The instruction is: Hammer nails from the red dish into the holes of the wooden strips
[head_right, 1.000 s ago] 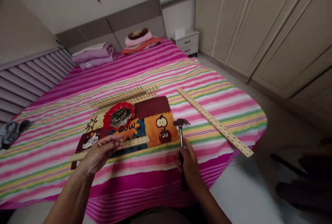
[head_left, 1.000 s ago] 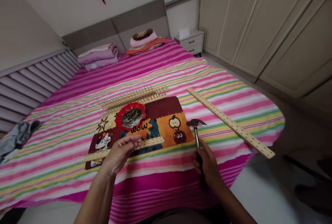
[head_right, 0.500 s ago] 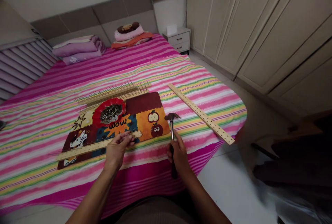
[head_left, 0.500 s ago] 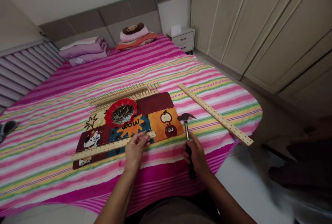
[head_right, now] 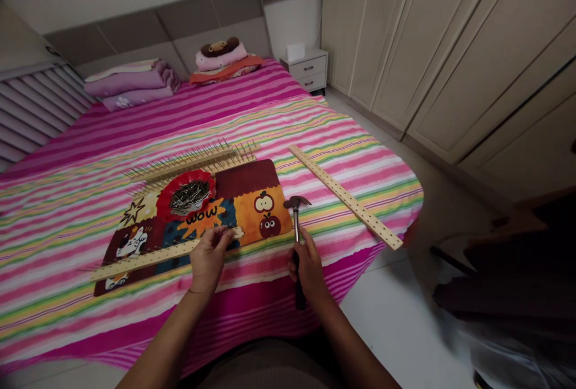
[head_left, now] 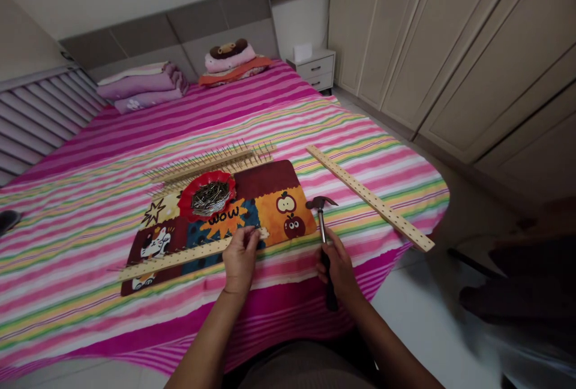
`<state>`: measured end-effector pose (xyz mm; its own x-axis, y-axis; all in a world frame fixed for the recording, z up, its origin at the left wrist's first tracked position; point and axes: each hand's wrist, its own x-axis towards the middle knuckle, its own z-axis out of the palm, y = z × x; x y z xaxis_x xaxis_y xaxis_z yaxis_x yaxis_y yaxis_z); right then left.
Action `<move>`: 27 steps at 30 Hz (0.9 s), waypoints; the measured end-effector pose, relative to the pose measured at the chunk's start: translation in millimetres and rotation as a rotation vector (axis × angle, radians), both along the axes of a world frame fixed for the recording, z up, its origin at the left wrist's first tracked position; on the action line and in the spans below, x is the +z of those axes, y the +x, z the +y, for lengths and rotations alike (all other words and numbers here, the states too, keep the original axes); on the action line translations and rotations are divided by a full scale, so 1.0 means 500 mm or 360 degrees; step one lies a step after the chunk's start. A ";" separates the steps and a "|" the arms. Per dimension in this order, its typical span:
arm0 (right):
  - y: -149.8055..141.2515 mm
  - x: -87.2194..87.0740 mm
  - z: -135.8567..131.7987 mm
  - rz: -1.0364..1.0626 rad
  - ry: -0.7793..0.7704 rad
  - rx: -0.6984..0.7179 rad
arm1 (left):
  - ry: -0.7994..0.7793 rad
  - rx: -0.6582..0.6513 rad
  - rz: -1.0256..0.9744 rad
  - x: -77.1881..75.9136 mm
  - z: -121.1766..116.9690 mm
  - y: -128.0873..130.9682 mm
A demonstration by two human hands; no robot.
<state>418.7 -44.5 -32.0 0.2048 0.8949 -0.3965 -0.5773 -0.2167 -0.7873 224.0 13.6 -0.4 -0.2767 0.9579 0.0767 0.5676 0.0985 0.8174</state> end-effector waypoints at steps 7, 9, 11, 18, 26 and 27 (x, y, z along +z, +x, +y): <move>-0.002 -0.002 -0.001 -0.0040 0.0004 -0.0001 | 0.0028 -0.0032 0.0082 -0.002 -0.002 0.002; -0.003 -0.004 0.000 -0.0058 0.0008 -0.0006 | 0.0039 -0.0042 0.0095 -0.003 -0.002 0.006; -0.006 -0.004 0.000 -0.0087 0.0009 -0.0016 | 0.0053 -0.0037 0.0057 -0.004 -0.002 0.009; -0.029 0.019 -0.042 -0.0239 -0.0025 0.0009 | 0.0086 -0.0033 0.0076 -0.021 -0.002 0.013; -0.057 0.135 -0.063 -0.0314 -0.0011 0.0638 | 0.0192 -0.0177 0.0319 -0.025 -0.003 0.014; -0.060 0.145 -0.060 -0.0364 0.0003 0.0694 | 0.0200 -0.0190 0.0339 -0.026 -0.003 0.014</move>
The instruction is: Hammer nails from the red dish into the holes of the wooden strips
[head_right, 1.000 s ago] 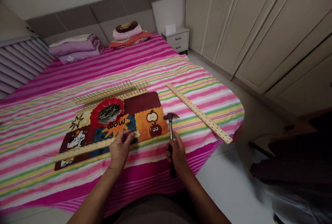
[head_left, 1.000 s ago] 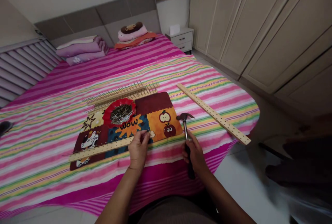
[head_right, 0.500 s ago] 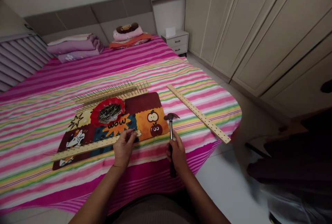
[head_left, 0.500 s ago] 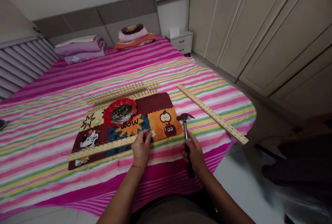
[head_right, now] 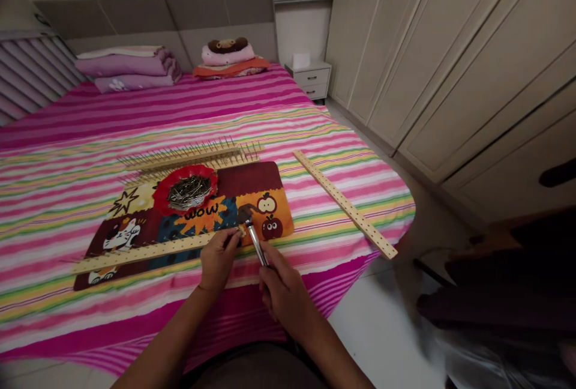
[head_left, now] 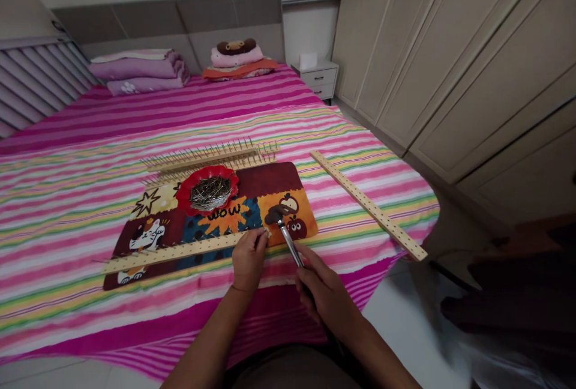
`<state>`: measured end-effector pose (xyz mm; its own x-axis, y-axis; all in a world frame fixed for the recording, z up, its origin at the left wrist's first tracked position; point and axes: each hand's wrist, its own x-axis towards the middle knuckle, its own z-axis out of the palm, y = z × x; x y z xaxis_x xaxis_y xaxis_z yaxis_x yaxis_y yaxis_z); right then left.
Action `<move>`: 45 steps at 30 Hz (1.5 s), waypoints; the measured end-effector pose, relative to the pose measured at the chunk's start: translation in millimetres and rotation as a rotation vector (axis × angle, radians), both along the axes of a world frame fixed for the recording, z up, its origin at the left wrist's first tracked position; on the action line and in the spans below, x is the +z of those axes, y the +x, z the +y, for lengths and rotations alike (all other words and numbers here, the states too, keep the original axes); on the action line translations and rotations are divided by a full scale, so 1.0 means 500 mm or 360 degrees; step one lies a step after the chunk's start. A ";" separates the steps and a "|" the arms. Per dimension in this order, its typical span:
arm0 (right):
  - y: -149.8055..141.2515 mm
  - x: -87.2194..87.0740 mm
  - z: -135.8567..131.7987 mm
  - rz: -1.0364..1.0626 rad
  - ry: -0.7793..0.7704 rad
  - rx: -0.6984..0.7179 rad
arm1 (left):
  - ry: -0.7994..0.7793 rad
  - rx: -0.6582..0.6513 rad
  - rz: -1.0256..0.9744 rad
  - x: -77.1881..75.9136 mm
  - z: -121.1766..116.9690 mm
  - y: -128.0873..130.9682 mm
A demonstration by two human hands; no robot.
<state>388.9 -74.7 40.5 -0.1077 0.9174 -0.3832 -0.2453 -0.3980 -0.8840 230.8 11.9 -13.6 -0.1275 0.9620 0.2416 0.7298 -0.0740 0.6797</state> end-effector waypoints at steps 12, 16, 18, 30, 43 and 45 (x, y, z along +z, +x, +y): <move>0.001 0.008 -0.003 -0.0500 0.0321 0.0185 | 0.0015 -0.0038 0.0045 -0.009 -0.002 -0.003; -0.004 0.004 -0.012 -0.0225 0.0102 -0.0069 | 0.0184 -0.0061 -0.0006 -0.022 0.002 -0.003; 0.000 -0.012 -0.009 -0.0170 0.0050 -0.0253 | 0.0293 -0.0101 -0.0014 -0.027 0.001 -0.005; 0.031 -0.159 0.055 0.0088 -0.0056 -0.0685 | 0.0160 0.0290 0.0464 0.114 0.098 -0.178; 0.036 -0.173 0.058 0.0095 -0.0045 -0.0651 | -0.0693 0.0098 0.1126 0.120 0.253 -0.224; 0.037 -0.174 0.058 0.0096 -0.0043 -0.0646 | -0.0673 0.0090 0.1112 0.128 0.249 -0.227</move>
<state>407.2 -45.4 -46.5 0.2379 0.8795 -0.4121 -0.4385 -0.2813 -0.8536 117.2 136.6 50.2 -0.1332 0.9862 -0.0985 0.9902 0.1367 0.0291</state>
